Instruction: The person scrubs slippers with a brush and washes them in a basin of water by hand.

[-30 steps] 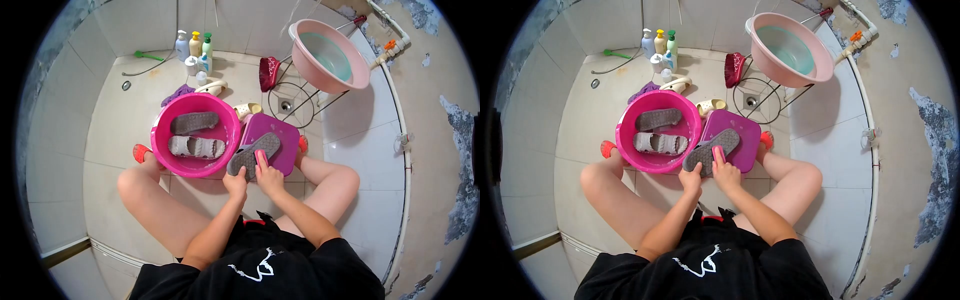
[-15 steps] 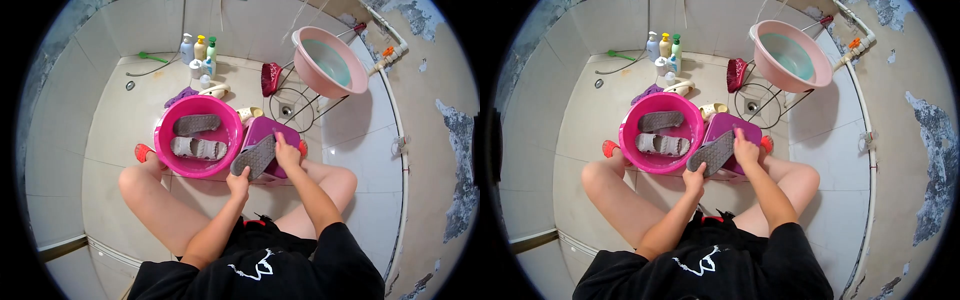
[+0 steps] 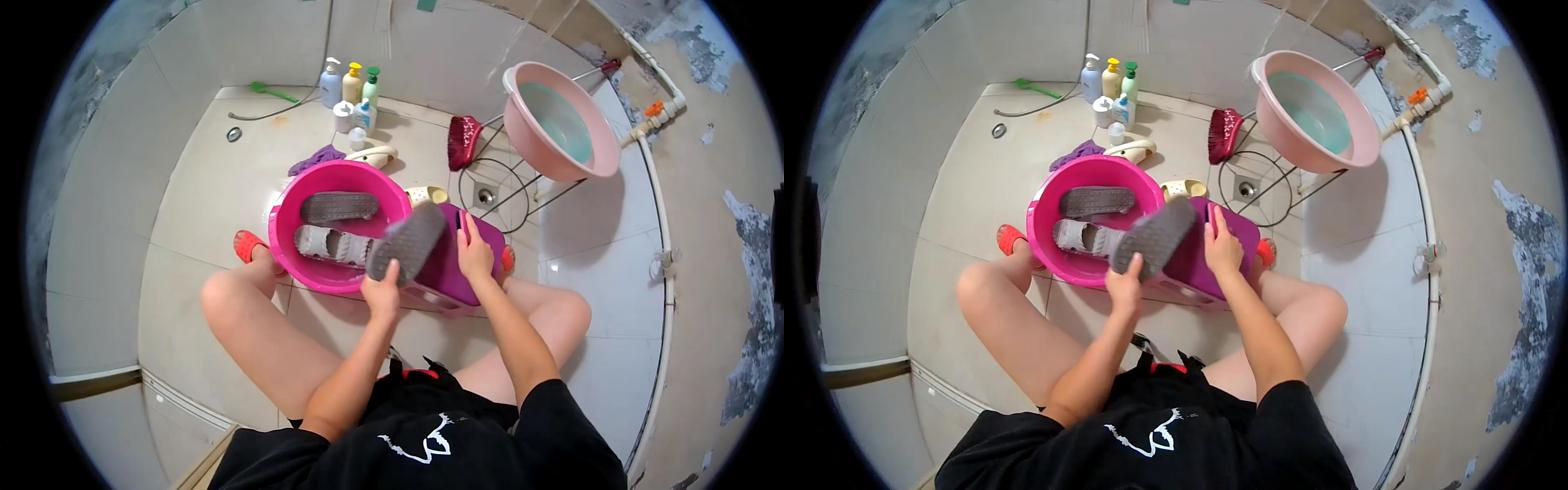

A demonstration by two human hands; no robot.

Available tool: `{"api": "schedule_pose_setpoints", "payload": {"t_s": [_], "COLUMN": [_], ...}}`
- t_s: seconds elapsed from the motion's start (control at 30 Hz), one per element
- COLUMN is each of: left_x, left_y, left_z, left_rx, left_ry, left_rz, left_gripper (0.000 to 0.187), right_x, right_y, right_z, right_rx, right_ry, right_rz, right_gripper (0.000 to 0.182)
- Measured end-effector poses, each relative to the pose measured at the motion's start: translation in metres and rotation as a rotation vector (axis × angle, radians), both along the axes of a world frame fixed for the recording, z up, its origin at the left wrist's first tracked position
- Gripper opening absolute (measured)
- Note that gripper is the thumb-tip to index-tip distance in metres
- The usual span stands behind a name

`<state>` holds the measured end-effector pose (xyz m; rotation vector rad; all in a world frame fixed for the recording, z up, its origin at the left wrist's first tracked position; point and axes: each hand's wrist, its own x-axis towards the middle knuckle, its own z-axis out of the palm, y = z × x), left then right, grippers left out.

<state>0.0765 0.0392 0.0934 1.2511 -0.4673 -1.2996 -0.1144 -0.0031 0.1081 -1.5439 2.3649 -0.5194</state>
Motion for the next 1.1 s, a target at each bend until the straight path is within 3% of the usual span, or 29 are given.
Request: {"api": "schedule_pose_setpoints", "payload": {"t_s": [0.13,0.27,0.37,0.43,0.47,0.5,0.57,0.63,0.73,0.8,0.87,0.93,1.1], "left_x": [0.051,0.086,0.106,0.109,0.113,0.105,0.096,0.089,0.076,0.075,0.072,0.077,0.095], "left_y": [-0.048,-0.075,-0.103,-0.123,-0.135,-0.144,-0.159,-0.179,-0.214,-0.236,-0.238,-0.232,-0.225], "left_z": [-0.018,-0.041,-0.066,-0.079,-0.084,-0.071,-0.054,-0.081,-0.099,-0.11,-0.146,-0.152,-0.187], "left_rx": [-0.114,0.022,0.076,-0.184,0.077,0.084,-0.04,-0.243,-0.118,-0.031,-0.091,-0.179,-0.246], "left_ry": [-0.363,-0.541,-0.702,-1.205,-1.289,-1.289,-1.751,-1.81,-1.884,-2.081,-2.067,-2.032,-2.014], "left_rz": [0.087,-0.024,-0.215,-0.294,-0.282,-0.288,-0.495,-0.791,-0.723,-1.105,-1.084,-1.036,-0.978], "left_gripper": [0.022,0.02,0.03,0.053,0.073,0.073,0.084,0.085,0.078,0.064,0.056,0.043,0.044], "right_x": [0.035,0.051,0.051,0.051,0.054,0.054,0.06,0.06,0.062,0.063,0.062,0.062,0.063], "right_y": [-0.002,-0.016,-0.024,-0.024,-0.026,-0.026,-0.025,-0.025,-0.026,-0.027,-0.027,-0.028,-0.029], "right_z": [-0.023,-0.05,-0.063,-0.066,-0.068,-0.071,-0.081,-0.079,-0.077,-0.075,-0.074,-0.076,-0.077], "right_rx": [-0.188,-0.317,-0.4,-0.37,-0.354,-0.346,-0.44,-0.377,-0.431,-0.403,-0.394,-0.371,-0.383], "right_ry": [-0.179,-0.191,-0.176,-0.174,-0.172,-0.174,-0.084,-0.05,-0.035,-0.035,-0.03,-0.024,0.008], "right_rz": [0.114,0.125,0.192,0.235,0.274,0.272,0.246,0.252,0.253,0.26,0.274,0.277,0.301], "right_gripper": [0.054,0.054,0.055,0.056,0.057,0.057,0.059,0.06,0.062,0.062,0.062,0.062,0.062]}}
